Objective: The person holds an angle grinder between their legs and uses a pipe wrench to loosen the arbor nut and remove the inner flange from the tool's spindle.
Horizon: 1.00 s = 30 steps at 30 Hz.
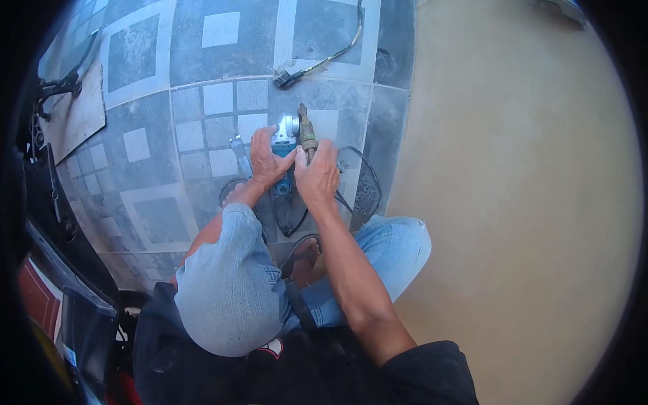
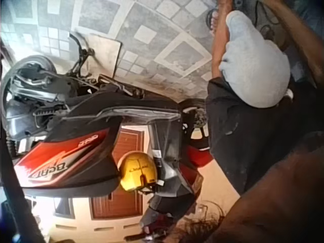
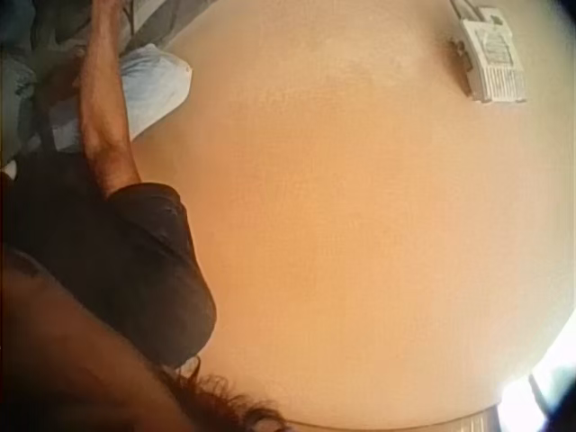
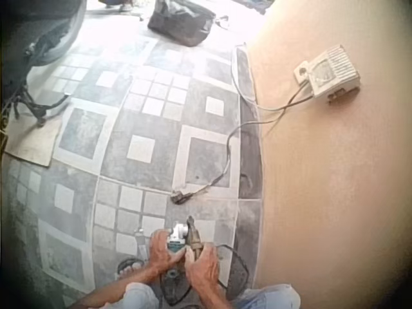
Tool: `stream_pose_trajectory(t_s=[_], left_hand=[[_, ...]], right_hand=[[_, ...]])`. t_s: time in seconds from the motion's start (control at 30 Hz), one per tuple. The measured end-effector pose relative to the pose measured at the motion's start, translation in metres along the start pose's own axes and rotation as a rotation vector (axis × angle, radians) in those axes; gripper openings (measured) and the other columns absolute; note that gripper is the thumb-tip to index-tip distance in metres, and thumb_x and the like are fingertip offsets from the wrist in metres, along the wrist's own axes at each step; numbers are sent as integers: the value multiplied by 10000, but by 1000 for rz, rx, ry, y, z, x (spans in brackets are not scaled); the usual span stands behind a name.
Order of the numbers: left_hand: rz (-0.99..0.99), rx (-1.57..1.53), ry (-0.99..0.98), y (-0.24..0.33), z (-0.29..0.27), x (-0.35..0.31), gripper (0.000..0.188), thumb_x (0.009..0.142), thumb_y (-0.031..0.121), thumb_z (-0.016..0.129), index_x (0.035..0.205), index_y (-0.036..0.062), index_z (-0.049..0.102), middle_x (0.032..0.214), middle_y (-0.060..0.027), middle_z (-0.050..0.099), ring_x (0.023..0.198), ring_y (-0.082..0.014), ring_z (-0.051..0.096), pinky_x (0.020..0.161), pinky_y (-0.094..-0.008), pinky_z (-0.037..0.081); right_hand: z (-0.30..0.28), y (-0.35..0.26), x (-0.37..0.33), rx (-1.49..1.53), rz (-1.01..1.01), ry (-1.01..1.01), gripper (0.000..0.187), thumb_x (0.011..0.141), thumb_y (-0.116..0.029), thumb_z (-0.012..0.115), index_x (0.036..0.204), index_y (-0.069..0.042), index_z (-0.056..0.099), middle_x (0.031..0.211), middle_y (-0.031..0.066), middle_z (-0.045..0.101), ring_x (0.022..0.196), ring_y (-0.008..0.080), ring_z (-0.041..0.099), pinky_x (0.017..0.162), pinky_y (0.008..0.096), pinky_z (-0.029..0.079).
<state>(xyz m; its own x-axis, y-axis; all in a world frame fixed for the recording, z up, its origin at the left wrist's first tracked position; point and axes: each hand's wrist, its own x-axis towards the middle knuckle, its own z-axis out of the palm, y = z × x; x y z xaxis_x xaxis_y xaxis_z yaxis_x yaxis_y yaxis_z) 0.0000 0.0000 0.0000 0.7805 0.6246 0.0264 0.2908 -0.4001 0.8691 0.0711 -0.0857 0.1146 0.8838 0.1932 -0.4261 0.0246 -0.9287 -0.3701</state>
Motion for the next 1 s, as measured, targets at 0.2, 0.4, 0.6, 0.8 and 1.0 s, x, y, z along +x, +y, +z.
stream_pose_trajectory(t_s=[0.2,0.4,0.6,0.8,1.0], left_hand=[[-26,-17,-12,9,5,-11,682,657,243,884,1202,13,547,1121,-187,584,1060,-397,558,939,-486,452],[3,11,10,4,3,-2,675,662,234,875,1203,8,541,1116,-187,579,1054,-395,557,938,-490,449],[47,30,59,3,3,2,667,662,244,888,1197,8,564,1067,-188,593,993,-391,581,879,-474,470],[25,5,25,-3,3,-1,697,669,255,885,1213,-4,535,1109,-195,577,1040,-405,560,932,-493,454],[56,11,66,1,3,1,673,670,250,893,1198,8,554,1064,-186,589,985,-394,579,874,-473,470]], right_hand=[[-4,18,-4,33,-4,40,378,958,-301,653,1040,48,536,1017,303,593,936,503,615,820,559,490],[-6,7,12,-5,-18,-14,363,984,-291,619,1050,57,540,1059,335,601,940,523,619,826,566,491],[-4,6,14,-21,-7,-26,380,983,-305,619,1054,57,530,1066,341,597,945,533,619,827,570,501],[1,-2,-2,-48,-46,-3,418,952,-329,669,1088,32,505,1066,304,579,941,521,624,808,573,510],[2,6,3,-55,-59,3,407,942,-331,679,1060,28,528,1060,297,579,929,513,618,811,571,511]])
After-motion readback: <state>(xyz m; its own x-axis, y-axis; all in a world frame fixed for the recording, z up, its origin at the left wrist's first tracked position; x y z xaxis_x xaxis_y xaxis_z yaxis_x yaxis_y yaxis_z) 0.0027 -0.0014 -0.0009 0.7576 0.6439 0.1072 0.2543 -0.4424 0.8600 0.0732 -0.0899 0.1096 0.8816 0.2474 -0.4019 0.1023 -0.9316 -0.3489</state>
